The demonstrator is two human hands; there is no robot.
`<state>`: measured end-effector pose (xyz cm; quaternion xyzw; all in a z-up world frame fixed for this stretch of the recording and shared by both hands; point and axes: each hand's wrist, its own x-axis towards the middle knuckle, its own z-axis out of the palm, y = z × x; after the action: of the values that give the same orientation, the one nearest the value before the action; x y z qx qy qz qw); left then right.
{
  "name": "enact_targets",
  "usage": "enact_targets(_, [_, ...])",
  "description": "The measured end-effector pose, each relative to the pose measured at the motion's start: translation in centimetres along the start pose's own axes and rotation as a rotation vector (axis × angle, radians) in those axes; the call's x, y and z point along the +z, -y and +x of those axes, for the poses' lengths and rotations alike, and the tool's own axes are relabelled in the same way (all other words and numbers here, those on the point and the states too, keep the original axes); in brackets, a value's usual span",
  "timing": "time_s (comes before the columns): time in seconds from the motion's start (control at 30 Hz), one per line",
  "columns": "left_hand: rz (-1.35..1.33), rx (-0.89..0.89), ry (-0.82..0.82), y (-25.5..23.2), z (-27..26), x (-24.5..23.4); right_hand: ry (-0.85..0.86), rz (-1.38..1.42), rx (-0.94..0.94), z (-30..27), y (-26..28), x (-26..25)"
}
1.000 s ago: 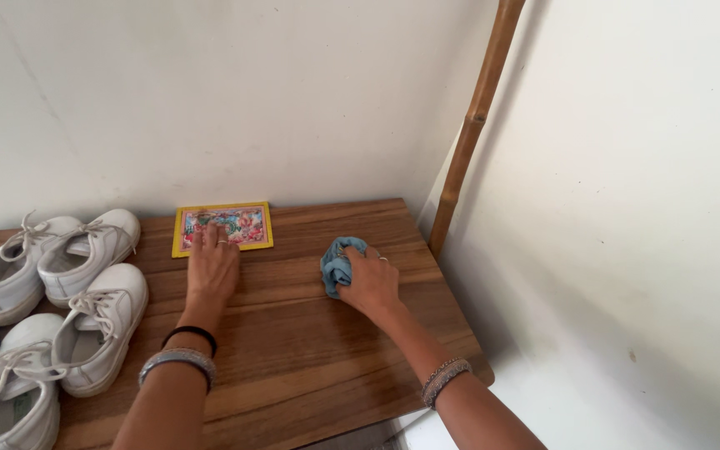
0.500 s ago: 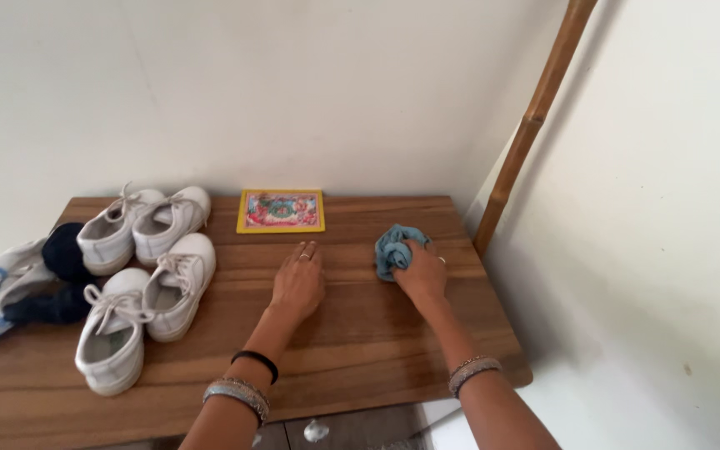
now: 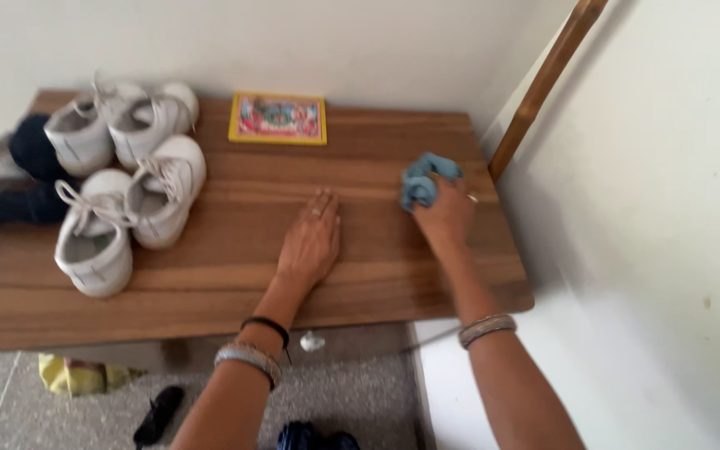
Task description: The person wipes a dark wooden door with a blue cloth, moving from the upper section down to the bottom edge. They then proceed to a wooden cabinet, wiping the top surface and the front doors while moving a pair of white shoes and a small card aside to clean underneath.
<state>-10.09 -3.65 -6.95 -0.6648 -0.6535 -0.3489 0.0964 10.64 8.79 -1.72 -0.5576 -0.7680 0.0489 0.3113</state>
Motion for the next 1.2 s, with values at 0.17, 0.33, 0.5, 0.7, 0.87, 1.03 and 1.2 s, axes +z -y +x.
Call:
enact_targets(0.17, [-0.063, -0.010, -0.020, -0.5, -0.3, -0.8, 0.068, 0.108, -0.378, -5.0, 1.0, 0.7])
enact_targets(0.33, [-0.063, 0.004, -0.031, -0.7, -0.3, -1.1, 0.113, 0.271, -0.019, -2.5, -3.3, -2.8])
enact_targets(0.5, [-0.086, -0.007, -0.014, -0.5, -0.4, -0.8, -0.059, 0.025, -0.205, -6.0, 1.1, -0.3])
enact_targets(0.7, [-0.125, 0.028, 0.023, -0.1, -2.8, -2.1, 0.135, 0.190, -0.346, -7.0, -3.0, -3.5])
enact_targets(0.87, [-0.086, 0.035, 0.007, 0.1, -3.3, -1.9, -0.088, -0.024, -0.060, -7.5, -2.4, -2.1])
enact_targets(1.03, [-0.123, 0.051, -0.021, 0.5, -2.9, -1.6, -0.087, 0.002, -0.444, -11.4, 0.5, -0.9])
enact_targets(1.2, [-0.126, 0.033, -0.046, 0.5, -2.9, -1.6, 0.033, 0.163, -0.017, -9.2, -2.5, -4.0])
